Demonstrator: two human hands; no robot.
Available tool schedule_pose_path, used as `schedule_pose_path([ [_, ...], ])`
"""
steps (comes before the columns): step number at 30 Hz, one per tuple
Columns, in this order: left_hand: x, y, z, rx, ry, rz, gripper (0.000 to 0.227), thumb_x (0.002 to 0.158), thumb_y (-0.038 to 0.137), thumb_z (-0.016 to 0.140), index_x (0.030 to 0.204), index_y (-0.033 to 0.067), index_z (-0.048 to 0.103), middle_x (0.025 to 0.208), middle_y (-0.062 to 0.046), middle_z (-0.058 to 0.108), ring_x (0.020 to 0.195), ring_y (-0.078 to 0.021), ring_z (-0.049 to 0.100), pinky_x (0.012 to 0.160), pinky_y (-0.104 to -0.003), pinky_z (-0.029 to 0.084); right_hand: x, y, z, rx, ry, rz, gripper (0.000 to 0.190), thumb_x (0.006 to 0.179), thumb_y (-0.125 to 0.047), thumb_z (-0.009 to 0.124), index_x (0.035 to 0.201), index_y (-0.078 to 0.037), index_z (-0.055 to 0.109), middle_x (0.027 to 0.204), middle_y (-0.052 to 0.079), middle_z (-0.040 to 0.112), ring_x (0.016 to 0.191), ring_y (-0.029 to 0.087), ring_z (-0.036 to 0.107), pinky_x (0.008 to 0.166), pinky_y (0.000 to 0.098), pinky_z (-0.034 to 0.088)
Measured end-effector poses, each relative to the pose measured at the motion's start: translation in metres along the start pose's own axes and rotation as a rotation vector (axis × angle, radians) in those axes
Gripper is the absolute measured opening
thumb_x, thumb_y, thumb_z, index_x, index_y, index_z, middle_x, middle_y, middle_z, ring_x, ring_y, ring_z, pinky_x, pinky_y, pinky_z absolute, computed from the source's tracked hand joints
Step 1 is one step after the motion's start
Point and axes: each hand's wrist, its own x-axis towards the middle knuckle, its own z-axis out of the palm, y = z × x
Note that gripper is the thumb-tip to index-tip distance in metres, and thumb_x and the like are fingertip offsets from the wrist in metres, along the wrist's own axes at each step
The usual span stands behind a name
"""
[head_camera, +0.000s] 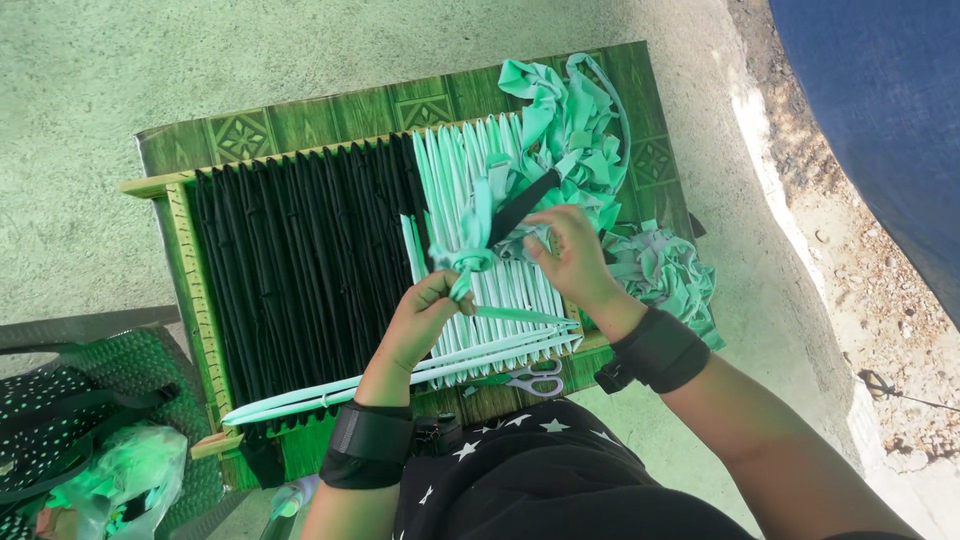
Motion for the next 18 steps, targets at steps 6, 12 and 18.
schedule_pose_path([
  [6, -0.025, 0.059, 0.024, 0.016, -0.086, -0.121, 0.004, 0.096, 0.005, 0.061, 0.098, 0.0035, 0.064, 0.091, 0.001, 0.069, 0.072, -0.0087, 0.058, 0.067, -0.027, 0.052, 0.014, -0.043, 0.021, 0.239, -0.495, -0.027, 0.033, 0.097, -0.022, 0.069, 0.125, -0.006, 0.067, 0.109, 0.007, 0.064, 0.092, 0.017, 0.067, 0.081, 0.0310, 0.056],
  [12, -0.029, 0.009, -0.003, 0.224, 0.046, -0.212, 0.029, 0.109, 0.028, 0.055, 0.120, 0.0134, 0.077, 0.073, -0.007, 0.053, 0.064, -0.0118, 0.053, 0.064, -0.029, 0.050, 0.031, 0.016, 0.015, 0.709, -0.210, 0.326, 0.026, 0.112, -0.031, 0.049, 0.112, -0.008, 0.062, 0.103, 0.003, 0.070, 0.088, 0.013, 0.068, 0.077, 0.0313, 0.059],
  [18, -0.043, 0.002, -0.048, -0.486, 0.399, -0.070, 0.020, 0.103, 0.019, 0.046, 0.104, 0.0086, 0.063, 0.091, -0.001, 0.074, 0.095, -0.0138, 0.074, 0.097, -0.040, 0.055, 0.064, 0.094, -0.088, 0.887, 0.693, 0.407, 0.022, 0.108, -0.031, 0.048, 0.113, -0.015, 0.062, 0.076, -0.001, 0.051, 0.063, 0.012, 0.049, 0.055, 0.0313, 0.045],
])
